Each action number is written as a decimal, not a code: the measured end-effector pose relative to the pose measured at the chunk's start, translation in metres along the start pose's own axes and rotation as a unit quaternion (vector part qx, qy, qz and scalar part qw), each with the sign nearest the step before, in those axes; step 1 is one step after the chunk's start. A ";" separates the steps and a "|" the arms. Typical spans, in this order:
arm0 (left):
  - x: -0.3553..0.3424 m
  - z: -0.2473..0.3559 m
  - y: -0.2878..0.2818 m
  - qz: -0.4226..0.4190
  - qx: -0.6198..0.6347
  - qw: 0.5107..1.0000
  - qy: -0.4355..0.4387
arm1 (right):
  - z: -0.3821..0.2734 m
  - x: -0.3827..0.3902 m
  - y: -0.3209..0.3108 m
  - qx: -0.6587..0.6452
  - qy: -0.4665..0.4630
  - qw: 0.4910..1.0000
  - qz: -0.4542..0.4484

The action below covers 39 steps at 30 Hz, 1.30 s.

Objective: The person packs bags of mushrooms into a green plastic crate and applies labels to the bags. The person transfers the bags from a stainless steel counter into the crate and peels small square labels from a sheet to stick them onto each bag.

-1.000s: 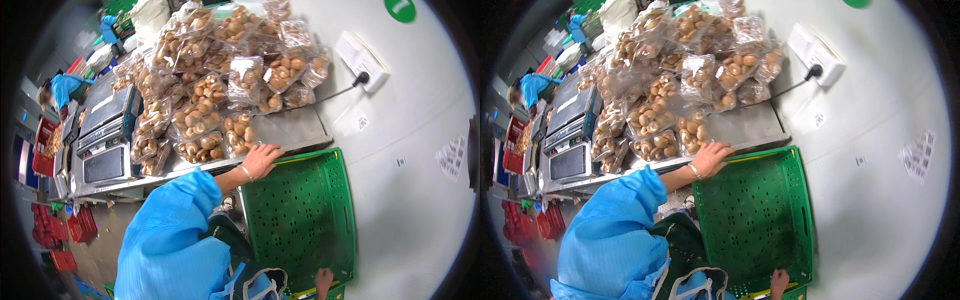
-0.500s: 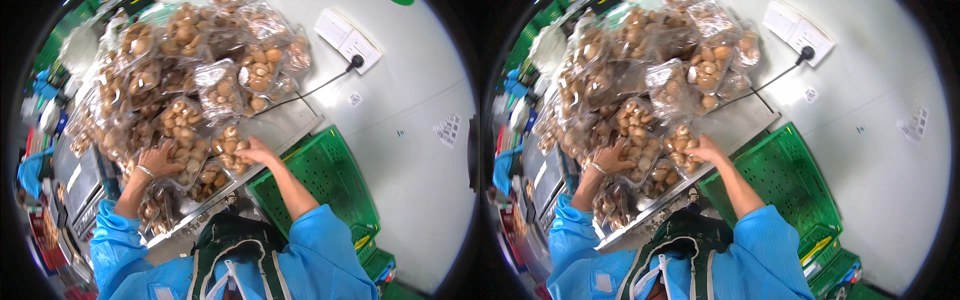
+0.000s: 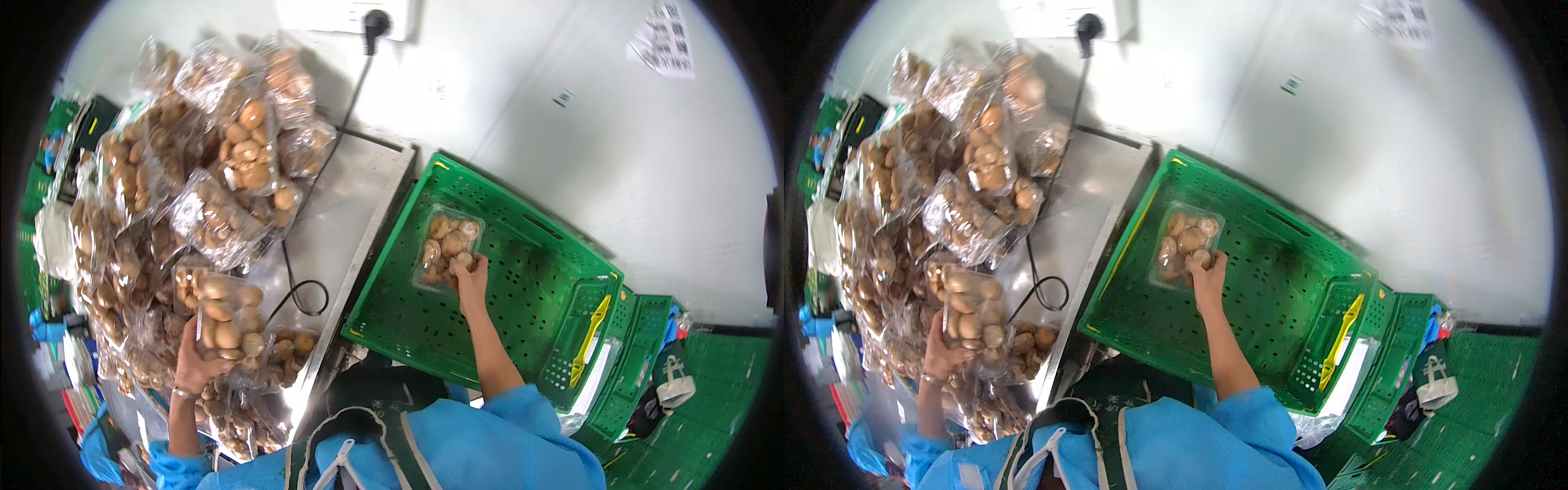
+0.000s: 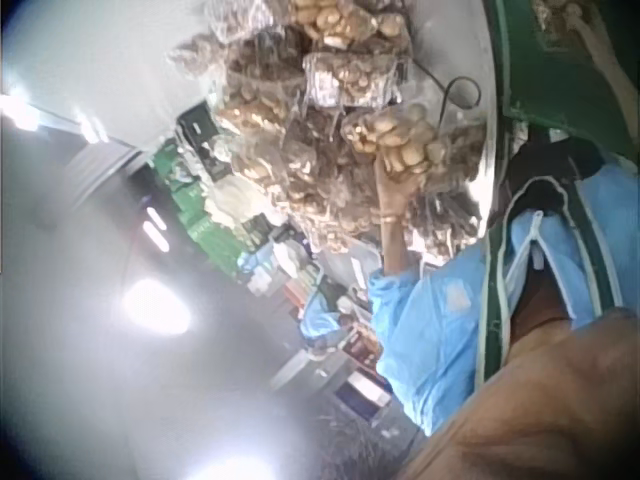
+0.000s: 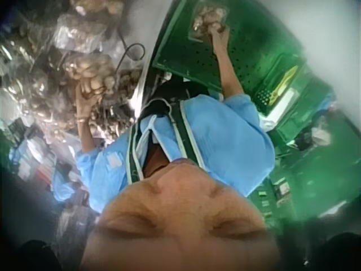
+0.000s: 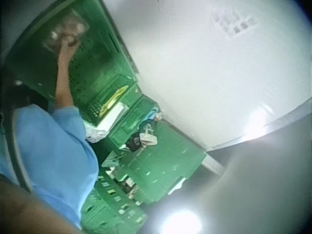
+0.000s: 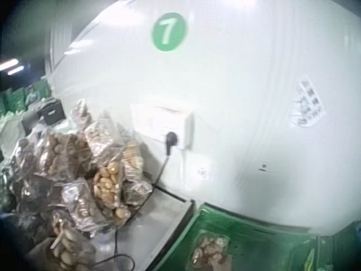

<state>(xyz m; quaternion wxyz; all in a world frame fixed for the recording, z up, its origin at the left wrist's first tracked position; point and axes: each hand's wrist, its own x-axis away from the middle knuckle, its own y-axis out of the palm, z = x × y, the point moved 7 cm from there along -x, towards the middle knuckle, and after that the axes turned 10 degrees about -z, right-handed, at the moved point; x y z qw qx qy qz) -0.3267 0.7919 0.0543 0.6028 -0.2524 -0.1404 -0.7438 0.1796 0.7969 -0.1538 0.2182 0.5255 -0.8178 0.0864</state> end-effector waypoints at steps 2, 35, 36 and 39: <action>-0.004 0.042 0.021 0.000 -0.036 0.998 0.044 | 0.042 -0.051 -0.014 0.011 -0.013 0.998 0.066; -0.150 0.090 0.029 0.407 -0.334 0.797 0.297 | -0.180 -0.034 0.358 -0.125 -0.133 0.937 -0.298; -0.147 0.084 0.022 0.368 -0.262 0.822 0.346 | -0.168 -0.034 0.350 -0.094 -0.153 0.935 -0.305; -0.128 0.045 0.018 0.217 0.114 0.930 0.275 | -0.163 0.017 0.275 -0.170 -0.118 0.922 -0.327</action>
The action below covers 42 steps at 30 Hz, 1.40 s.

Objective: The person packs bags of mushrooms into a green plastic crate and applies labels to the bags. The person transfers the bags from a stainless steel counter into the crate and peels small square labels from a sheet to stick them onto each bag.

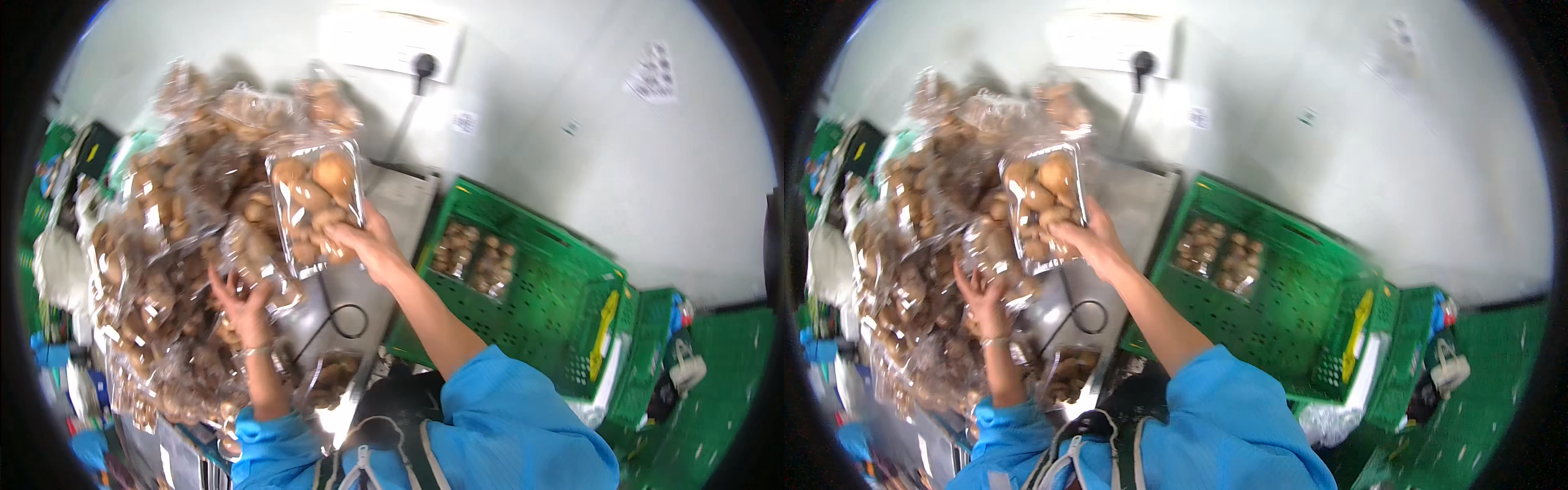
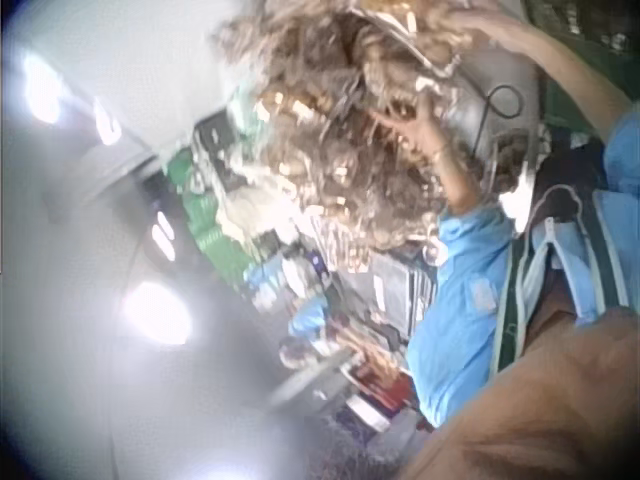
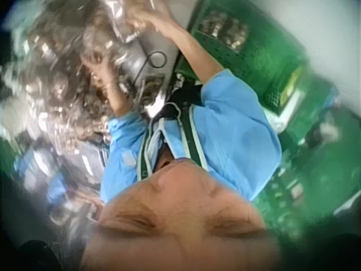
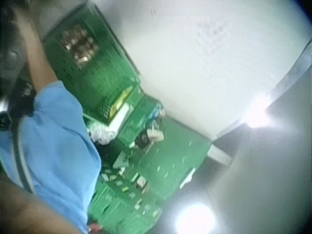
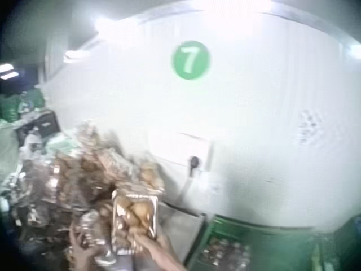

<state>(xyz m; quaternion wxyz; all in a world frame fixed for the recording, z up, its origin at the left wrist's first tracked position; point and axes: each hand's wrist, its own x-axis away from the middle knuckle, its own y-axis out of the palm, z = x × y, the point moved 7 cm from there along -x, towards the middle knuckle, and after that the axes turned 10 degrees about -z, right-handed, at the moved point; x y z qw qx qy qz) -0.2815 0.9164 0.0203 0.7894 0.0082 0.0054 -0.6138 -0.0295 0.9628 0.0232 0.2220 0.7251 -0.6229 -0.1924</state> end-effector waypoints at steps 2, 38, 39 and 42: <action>0.013 -0.018 -0.020 -0.093 0.146 0.985 0.020 | -0.013 0.071 -0.066 0.007 0.041 0.996 0.080; 0.076 0.002 0.065 0.041 -0.391 0.914 0.097 | -0.058 0.290 -0.440 0.496 0.044 0.805 0.321; 0.063 0.015 0.049 0.062 -0.371 0.921 0.106 | -0.059 0.246 -0.371 0.407 0.035 0.892 0.193; 0.004 0.071 0.062 0.055 -0.380 0.904 0.187 | -0.086 0.122 -0.150 0.212 0.033 0.965 -0.154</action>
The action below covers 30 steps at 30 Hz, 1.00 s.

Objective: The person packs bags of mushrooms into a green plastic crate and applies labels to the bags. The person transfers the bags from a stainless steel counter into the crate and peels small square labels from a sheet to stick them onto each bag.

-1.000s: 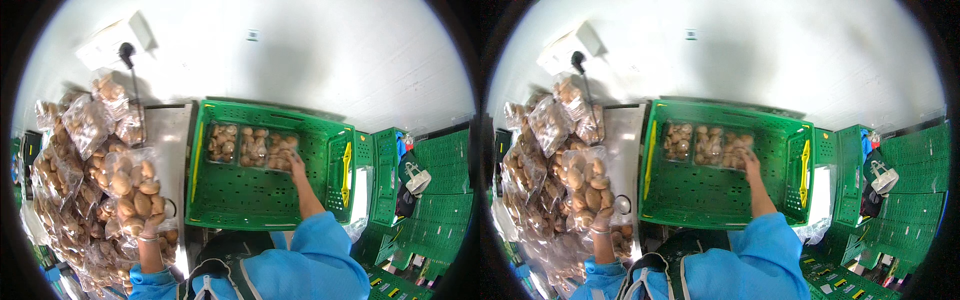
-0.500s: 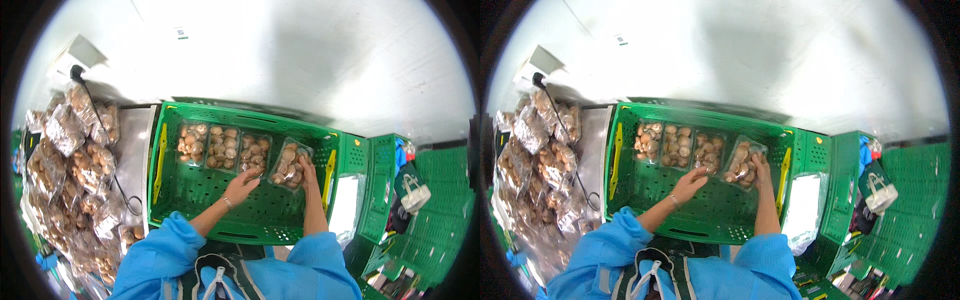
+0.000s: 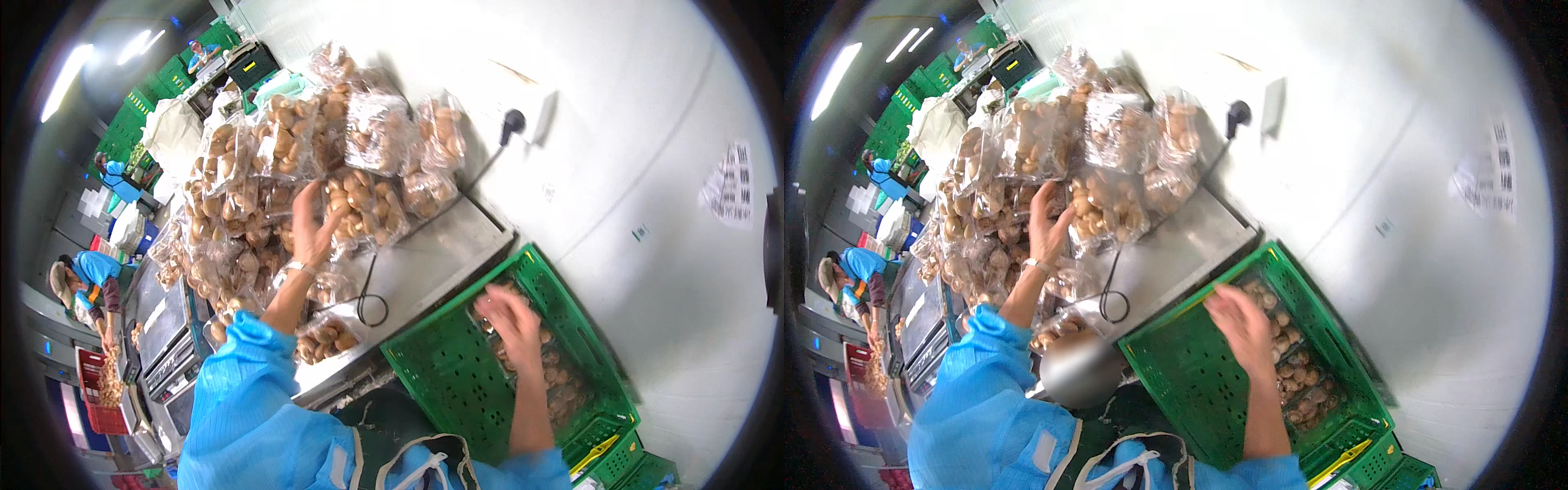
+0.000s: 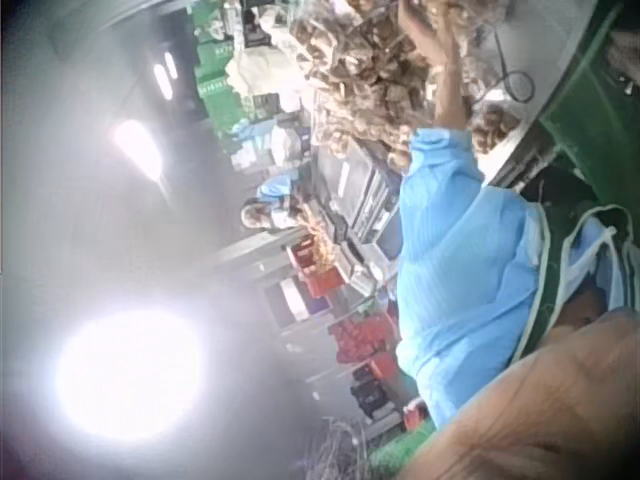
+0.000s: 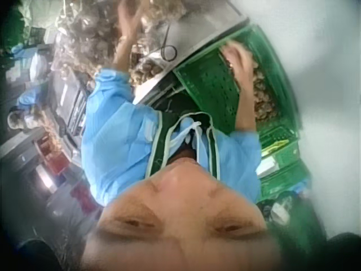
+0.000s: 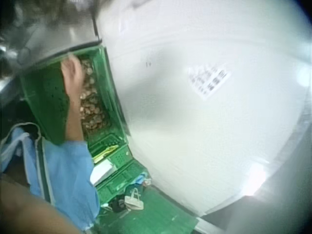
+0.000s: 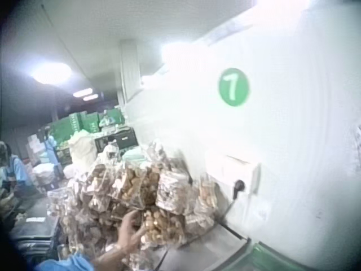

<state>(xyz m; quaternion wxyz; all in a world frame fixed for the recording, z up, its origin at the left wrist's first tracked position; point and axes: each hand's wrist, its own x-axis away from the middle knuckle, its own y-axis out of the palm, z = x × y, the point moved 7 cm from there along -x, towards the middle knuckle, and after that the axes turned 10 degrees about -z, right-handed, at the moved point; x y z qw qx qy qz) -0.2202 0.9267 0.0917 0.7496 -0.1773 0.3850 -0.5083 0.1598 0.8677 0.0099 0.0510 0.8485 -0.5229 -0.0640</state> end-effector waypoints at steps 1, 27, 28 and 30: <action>-0.025 0.003 0.008 -0.005 -0.003 1.000 0.030 | -0.021 -0.053 0.029 -0.015 0.001 1.000 -0.011; 0.125 0.055 0.173 -0.432 0.798 0.200 -0.370 | 0.049 0.355 -0.122 0.584 0.350 0.462 0.569; 0.152 0.076 0.188 -0.455 0.778 0.199 -0.385 | 0.068 0.356 -0.140 0.575 0.401 0.454 0.550; 0.202 0.115 0.215 -0.505 0.730 0.194 -0.418 | 0.117 0.357 -0.164 0.611 0.427 0.424 0.514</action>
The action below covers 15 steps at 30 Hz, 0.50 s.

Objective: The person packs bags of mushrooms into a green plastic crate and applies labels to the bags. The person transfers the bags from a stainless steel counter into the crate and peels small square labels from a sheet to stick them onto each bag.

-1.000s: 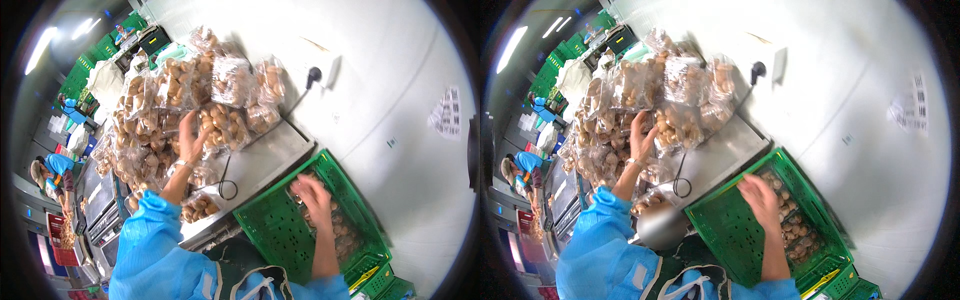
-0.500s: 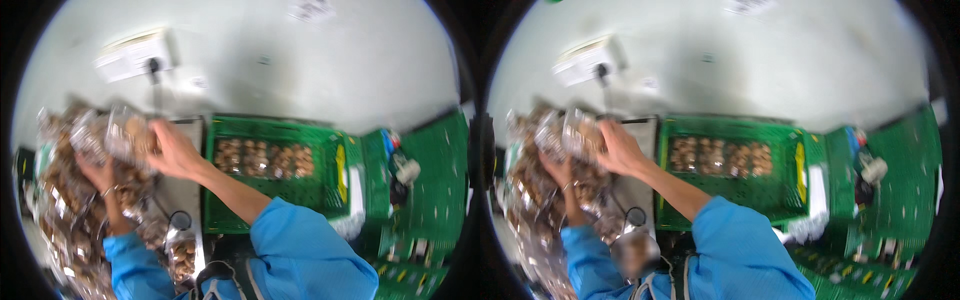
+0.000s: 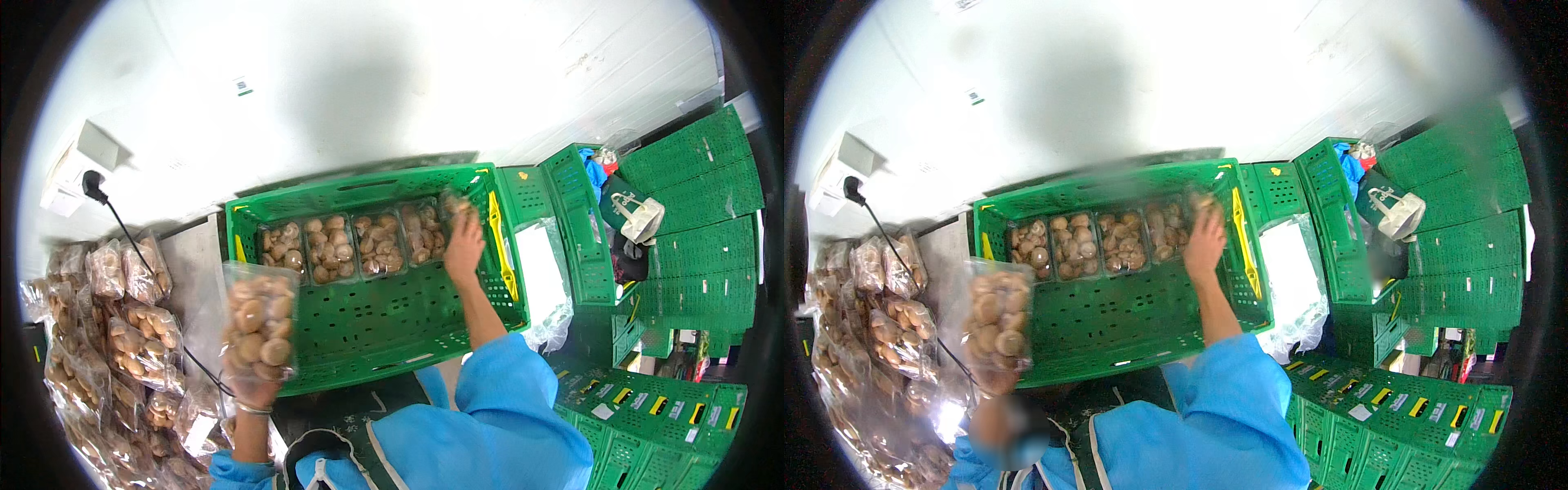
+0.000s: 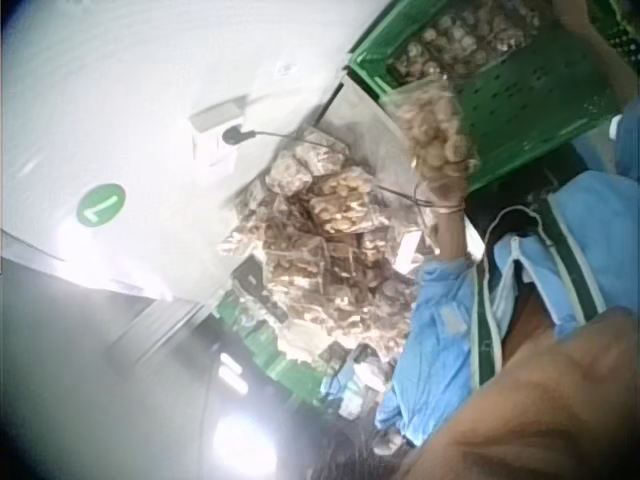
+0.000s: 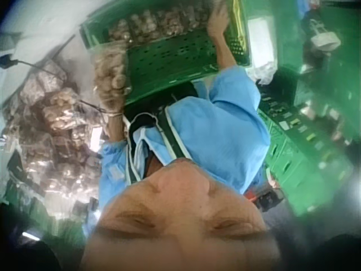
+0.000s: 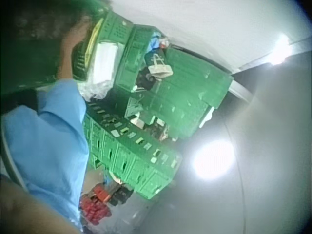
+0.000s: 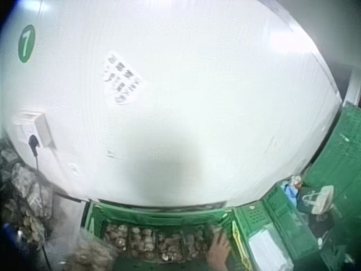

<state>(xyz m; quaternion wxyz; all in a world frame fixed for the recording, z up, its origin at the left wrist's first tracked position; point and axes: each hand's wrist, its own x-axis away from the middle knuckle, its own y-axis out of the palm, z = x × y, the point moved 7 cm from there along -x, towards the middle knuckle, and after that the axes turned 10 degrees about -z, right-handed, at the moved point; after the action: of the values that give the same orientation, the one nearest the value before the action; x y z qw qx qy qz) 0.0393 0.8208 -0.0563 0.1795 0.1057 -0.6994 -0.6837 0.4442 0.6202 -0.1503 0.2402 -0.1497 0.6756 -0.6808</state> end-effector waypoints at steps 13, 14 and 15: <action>0.002 -0.034 -0.129 0.389 -0.404 0.770 -0.306 | 0.028 -0.028 0.044 -0.312 -0.017 0.936 -0.163; 0.007 -0.013 -0.147 0.449 -0.522 0.642 -0.337 | 0.034 -0.027 0.044 -0.308 -0.019 0.938 -0.156; -0.003 0.013 -0.162 0.398 -0.663 0.595 -0.219 | 0.033 -0.026 0.034 -0.297 -0.008 0.939 -0.175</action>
<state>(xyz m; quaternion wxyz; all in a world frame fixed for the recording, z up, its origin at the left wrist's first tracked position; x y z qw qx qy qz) 0.0213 0.8272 -0.2175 0.2960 -0.4842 -0.0442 -0.8222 0.4877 0.6065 -0.1795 0.0674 -0.3350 0.8084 -0.4793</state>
